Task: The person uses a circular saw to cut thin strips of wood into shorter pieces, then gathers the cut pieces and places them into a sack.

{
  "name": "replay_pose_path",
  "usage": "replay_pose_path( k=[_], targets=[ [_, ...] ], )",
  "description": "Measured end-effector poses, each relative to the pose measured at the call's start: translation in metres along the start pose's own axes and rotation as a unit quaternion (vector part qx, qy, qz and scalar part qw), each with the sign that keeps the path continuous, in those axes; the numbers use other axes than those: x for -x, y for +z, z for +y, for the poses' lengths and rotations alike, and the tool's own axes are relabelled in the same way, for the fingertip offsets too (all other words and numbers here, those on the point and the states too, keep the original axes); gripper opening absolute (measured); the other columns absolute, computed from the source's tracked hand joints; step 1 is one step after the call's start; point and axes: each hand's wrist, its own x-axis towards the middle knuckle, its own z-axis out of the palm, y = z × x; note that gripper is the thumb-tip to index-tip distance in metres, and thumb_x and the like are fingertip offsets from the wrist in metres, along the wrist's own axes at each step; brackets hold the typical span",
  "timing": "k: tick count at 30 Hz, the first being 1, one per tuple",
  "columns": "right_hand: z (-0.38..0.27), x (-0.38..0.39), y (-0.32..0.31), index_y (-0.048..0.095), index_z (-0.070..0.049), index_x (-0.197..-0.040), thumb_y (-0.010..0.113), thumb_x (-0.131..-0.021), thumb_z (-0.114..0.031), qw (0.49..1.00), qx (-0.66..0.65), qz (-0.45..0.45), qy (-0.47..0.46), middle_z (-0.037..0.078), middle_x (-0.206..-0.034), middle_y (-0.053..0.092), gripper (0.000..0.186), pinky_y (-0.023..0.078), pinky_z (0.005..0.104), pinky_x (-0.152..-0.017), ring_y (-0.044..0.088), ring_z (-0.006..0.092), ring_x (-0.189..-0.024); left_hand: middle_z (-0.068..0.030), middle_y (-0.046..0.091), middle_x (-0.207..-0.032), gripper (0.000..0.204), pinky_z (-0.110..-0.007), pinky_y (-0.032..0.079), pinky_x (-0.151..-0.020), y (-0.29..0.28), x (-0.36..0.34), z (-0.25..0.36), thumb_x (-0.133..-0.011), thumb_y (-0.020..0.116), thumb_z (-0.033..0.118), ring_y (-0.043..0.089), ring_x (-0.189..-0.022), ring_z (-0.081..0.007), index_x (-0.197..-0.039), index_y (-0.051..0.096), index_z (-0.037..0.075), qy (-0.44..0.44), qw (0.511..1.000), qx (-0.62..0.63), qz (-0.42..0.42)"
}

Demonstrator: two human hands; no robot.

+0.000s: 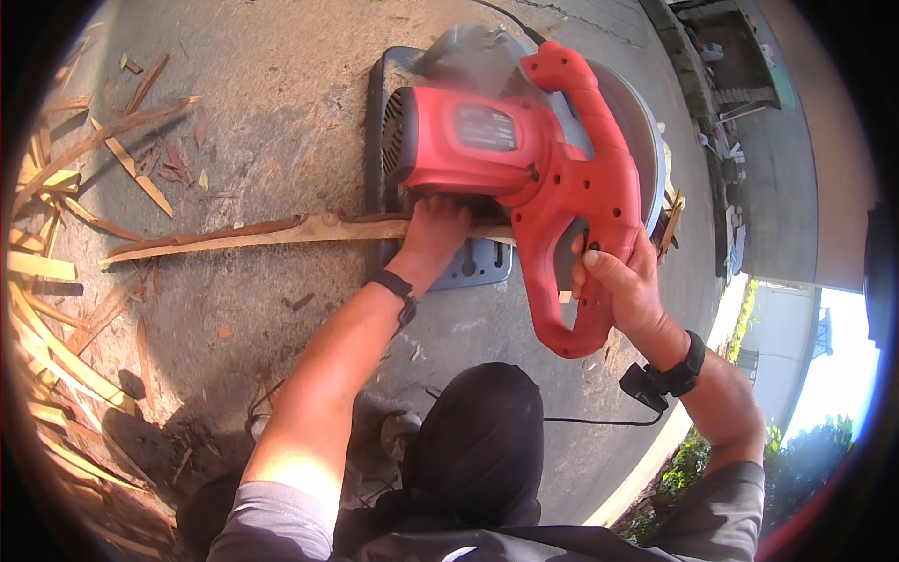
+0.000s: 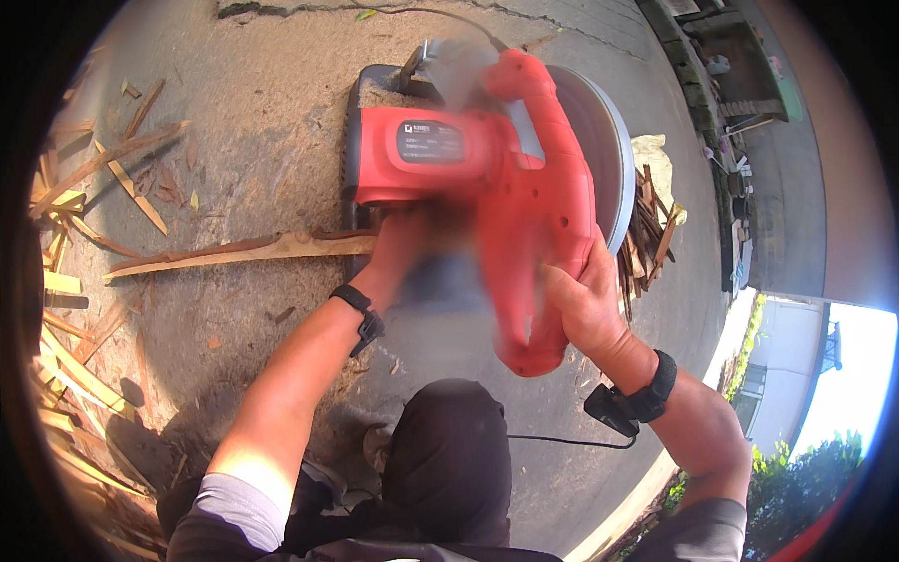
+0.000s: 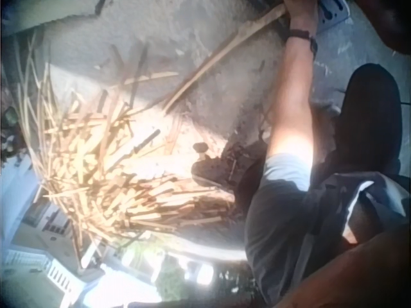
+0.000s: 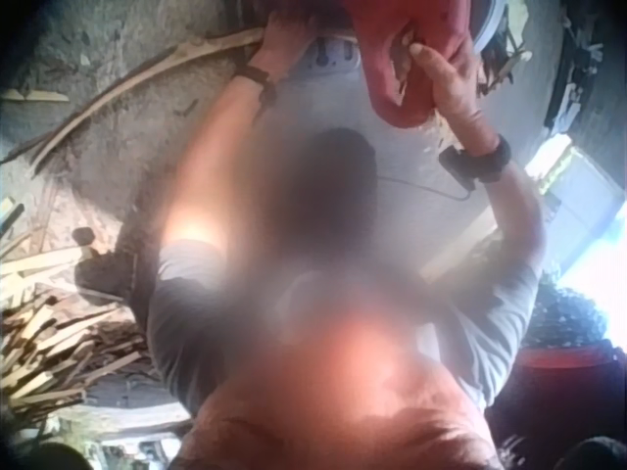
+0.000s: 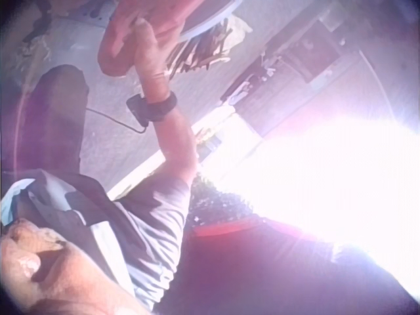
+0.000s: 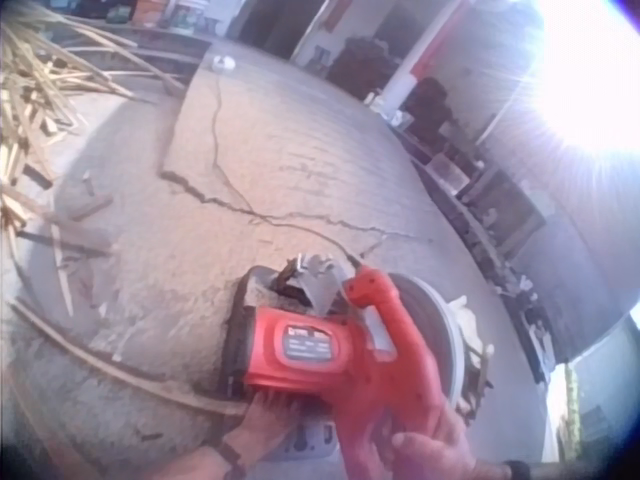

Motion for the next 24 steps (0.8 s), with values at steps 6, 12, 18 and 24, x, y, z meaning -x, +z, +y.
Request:
replay_pose_path(
  k=[6,12,18,24],
  targets=[
    [0.018,0.003,-0.001,0.039,0.000,-0.111,0.058,-0.079,-0.010,1.000,-0.001,0.010,-0.014,0.011,-0.092,0.053,0.038,0.051,0.0305,-0.051,0.057,0.0168,-0.064,-0.0057,0.057,-0.083,0.007,-0.037,0.041,-0.064,0.004,-0.001,0.003,-0.073,0.053,0.014,0.054,-0.084,-0.0234,-0.075,0.059,0.013,-0.010,0.999,0.033,0.016],
    [0.030,0.006,0.005,0.036,0.000,-0.122,0.052,-0.076,-0.004,1.000,-0.009,-0.007,0.008,0.007,-0.105,0.051,0.049,0.043,0.0282,-0.078,0.051,0.0139,-0.089,-0.0101,0.059,-0.092,0.015,-0.041,0.044,-0.068,0.026,-0.006,-0.006,-0.073,0.052,0.012,0.054,-0.089,-0.0272,-0.084,0.062,0.010,-0.016,0.985,0.135,0.104],
    [0.058,0.008,0.009,0.037,-0.001,-0.113,0.053,-0.079,-0.007,0.999,0.015,0.009,-0.049,0.009,-0.098,0.051,0.038,0.048,0.0301,-0.063,0.054,0.0158,-0.073,-0.0115,0.058,-0.106,0.027,-0.041,0.043,-0.086,0.004,-0.015,-0.003,-0.078,0.051,0.016,0.052,-0.103,-0.0272,-0.102,0.059,0.006,-0.071,0.938,0.336,0.042],
    [0.061,0.007,0.021,0.037,-0.001,-0.110,0.054,-0.080,-0.008,0.996,0.017,0.006,-0.085,0.011,-0.096,0.052,0.035,0.051,0.0309,-0.054,0.056,0.0170,-0.063,-0.0141,0.056,-0.109,0.030,-0.042,0.040,-0.089,0.001,-0.013,-0.010,-0.076,0.050,0.010,0.047,-0.109,-0.0291,-0.104,0.058,0.003,-0.039,0.975,0.213,0.056]
  ],
)
